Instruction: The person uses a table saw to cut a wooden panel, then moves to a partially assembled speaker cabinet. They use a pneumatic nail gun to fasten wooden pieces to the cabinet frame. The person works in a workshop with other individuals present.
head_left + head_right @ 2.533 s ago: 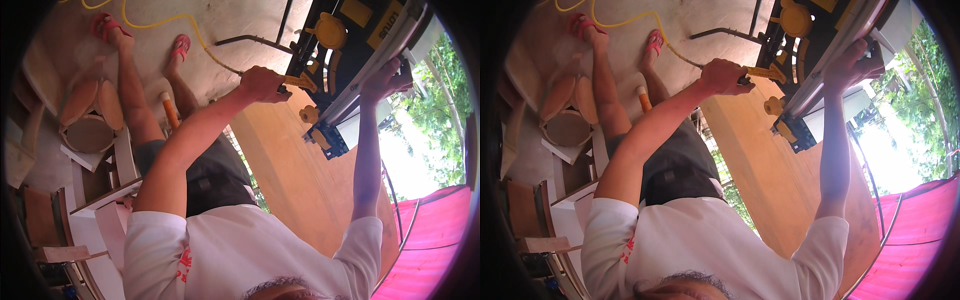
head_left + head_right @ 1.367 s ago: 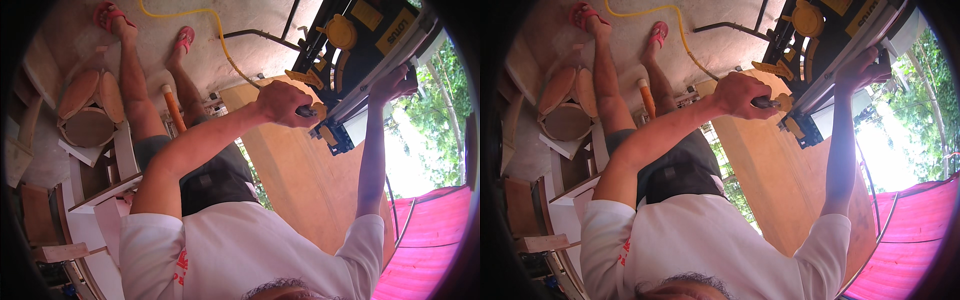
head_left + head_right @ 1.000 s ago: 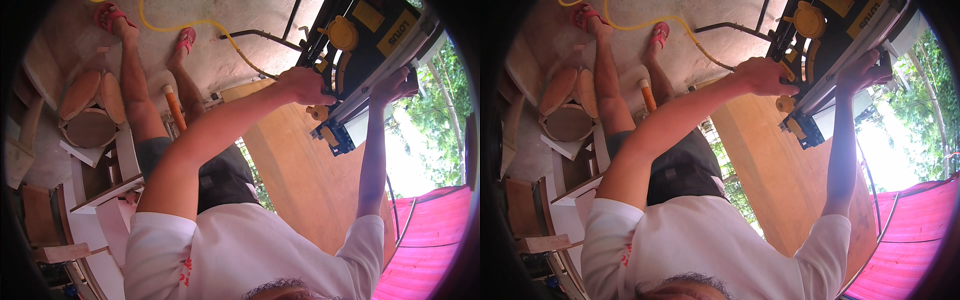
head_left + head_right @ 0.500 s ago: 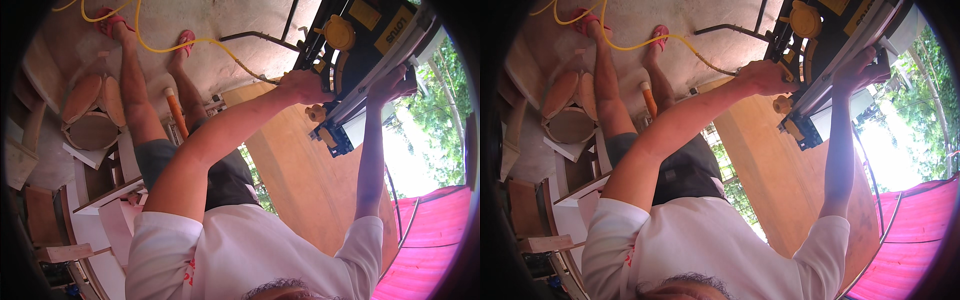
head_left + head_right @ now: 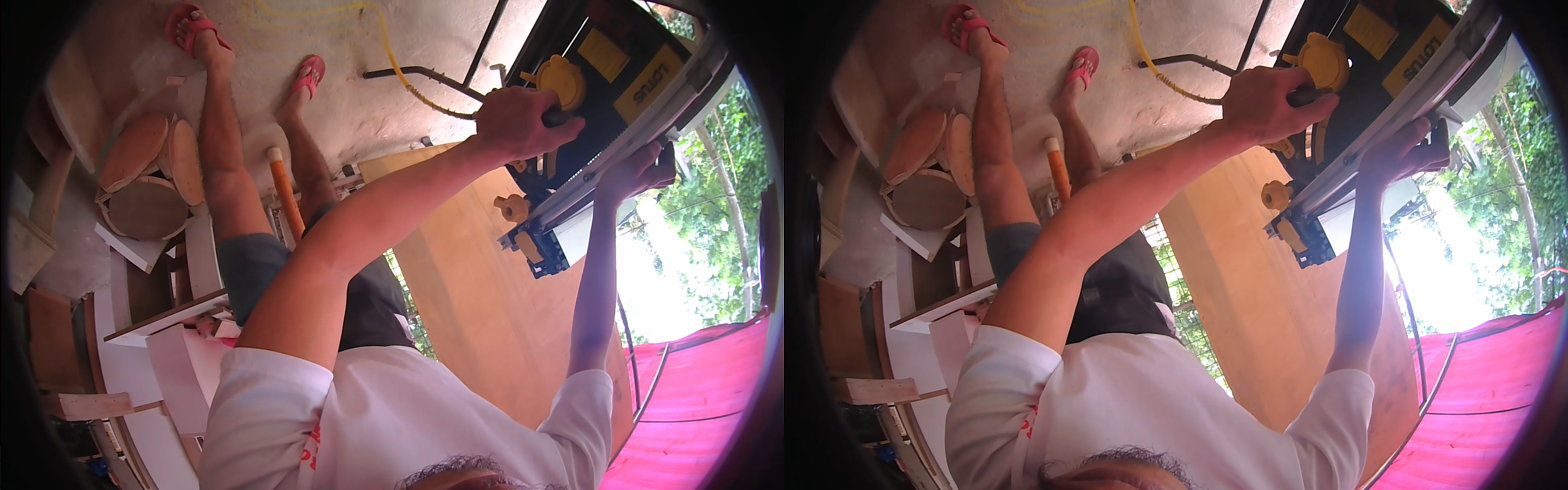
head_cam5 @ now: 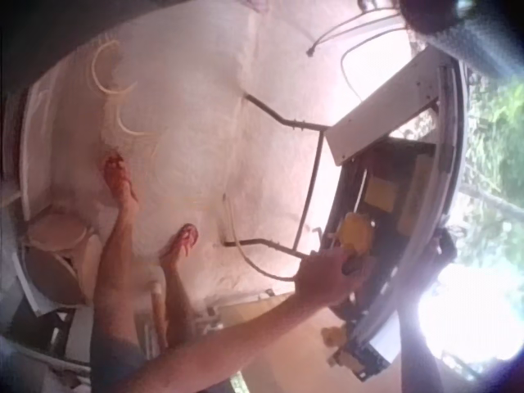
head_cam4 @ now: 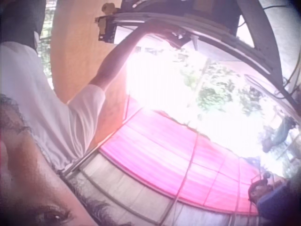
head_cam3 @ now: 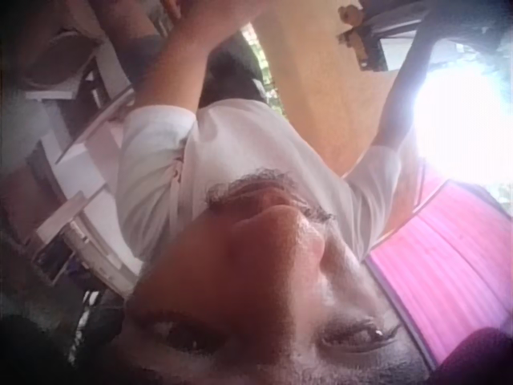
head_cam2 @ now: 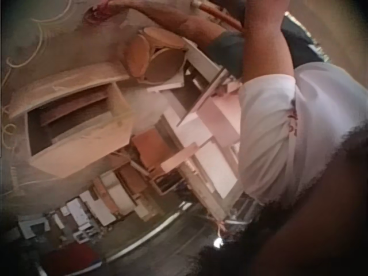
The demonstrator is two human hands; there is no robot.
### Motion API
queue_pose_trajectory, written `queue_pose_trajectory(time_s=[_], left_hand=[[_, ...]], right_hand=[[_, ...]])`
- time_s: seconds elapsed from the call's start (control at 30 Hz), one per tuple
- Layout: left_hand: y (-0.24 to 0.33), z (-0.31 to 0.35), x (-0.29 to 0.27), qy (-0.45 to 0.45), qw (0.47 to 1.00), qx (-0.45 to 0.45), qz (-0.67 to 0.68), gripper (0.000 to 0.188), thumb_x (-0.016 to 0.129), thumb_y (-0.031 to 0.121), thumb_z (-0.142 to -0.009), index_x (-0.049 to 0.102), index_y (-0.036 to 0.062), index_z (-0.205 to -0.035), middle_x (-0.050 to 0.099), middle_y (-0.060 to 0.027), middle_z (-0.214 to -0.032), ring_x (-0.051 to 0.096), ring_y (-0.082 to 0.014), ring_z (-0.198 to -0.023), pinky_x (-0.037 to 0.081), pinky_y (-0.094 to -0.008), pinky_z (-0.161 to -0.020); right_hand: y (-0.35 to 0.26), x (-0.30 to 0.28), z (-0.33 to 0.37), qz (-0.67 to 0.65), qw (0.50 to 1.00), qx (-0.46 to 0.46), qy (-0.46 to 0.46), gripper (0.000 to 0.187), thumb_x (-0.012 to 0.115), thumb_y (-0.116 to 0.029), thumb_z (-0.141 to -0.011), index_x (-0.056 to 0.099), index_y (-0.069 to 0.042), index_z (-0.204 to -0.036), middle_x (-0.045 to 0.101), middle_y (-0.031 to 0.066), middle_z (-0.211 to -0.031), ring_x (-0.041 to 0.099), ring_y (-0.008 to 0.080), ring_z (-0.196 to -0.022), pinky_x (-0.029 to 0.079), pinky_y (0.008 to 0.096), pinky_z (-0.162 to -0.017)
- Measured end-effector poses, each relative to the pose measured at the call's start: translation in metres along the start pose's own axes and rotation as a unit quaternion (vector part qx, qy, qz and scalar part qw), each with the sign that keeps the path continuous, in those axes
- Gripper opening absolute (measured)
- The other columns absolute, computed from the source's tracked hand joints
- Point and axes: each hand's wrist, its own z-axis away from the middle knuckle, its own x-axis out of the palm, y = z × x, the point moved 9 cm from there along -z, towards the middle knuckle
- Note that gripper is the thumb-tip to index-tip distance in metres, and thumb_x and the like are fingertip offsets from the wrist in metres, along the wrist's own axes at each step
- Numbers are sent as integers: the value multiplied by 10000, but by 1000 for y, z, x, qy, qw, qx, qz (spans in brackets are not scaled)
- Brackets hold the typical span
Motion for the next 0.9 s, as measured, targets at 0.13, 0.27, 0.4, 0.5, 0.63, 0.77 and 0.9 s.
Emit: queue_pose_trajectory(time_s=[0.13,0.27,0.4,0.5,0.63,0.77,0.9], left_hand=[[12,-3,-7,0,999,41,-22,484,706,618,-824,713,135,-784,693,-22,-668,707,-235,-651,541,-391,-616],[28,0,-30,90,987,132,-26,437,734,569,-832,701,139,-761,675,-7,-650,704,-217,-633,535,-369,-585],[29,-13,-48,127,981,146,-25,406,748,549,-833,702,153,-756,674,9,-649,703,-204,-617,536,-355,-558],[37,-24,-67,185,968,166,-28,408,746,555,-832,707,157,-752,680,9,-641,706,-205,-615,539,-361,-547],[49,-45,-79,173,970,157,-73,429,730,585,-829,723,162,-756,691,12,-632,716,-216,-630,552,-377,-565],[59,-72,-79,102,983,121,-93,528,664,665,-827,736,145,-778,726,-73,-712,736,-292,-664,590,-408,-631],[60,-104,-81,81,988,57,-115,586,580,731,-860,795,189,-912,766,-53,-803,762,-277,-817,605,-432,-772]], right_hand=[[-1,-1,2,-16,999,37,1,563,459,-437,-1035,480,20,-1363,394,200,-1256,430,332,-1216,430,527,-1001],[-5,0,3,-25,999,42,-2,572,466,-421,-1018,478,44,-1351,393,209,-1259,458,331,-1195,427,522,-1007],[-5,0,1,19,999,21,-15,579,437,-456,-1045,455,25,-1367,378,216,-1256,519,318,-1155,501,527,-929],[-3,-1,2,29,999,8,-17,574,435,-453,-1046,459,29,-1355,389,219,-1238,471,319,-1179,467,545,-957],[-1,-1,2,15,1000,-3,-10,540,435,-439,-1053,466,19,-1337,409,209,-1207,401,328,-1191,387,555,-1014],[-3,0,1,21,1000,-22,-6,507,456,-410,-1046,487,24,-1306,432,197,-1195,376,324,-1173,317,531,-1052],[-1,0,1,4,999,-34,10,472,490,-371,-1026,526,37,-1260,472,189,-1185,381,321,-1153,283,527,-1081]])
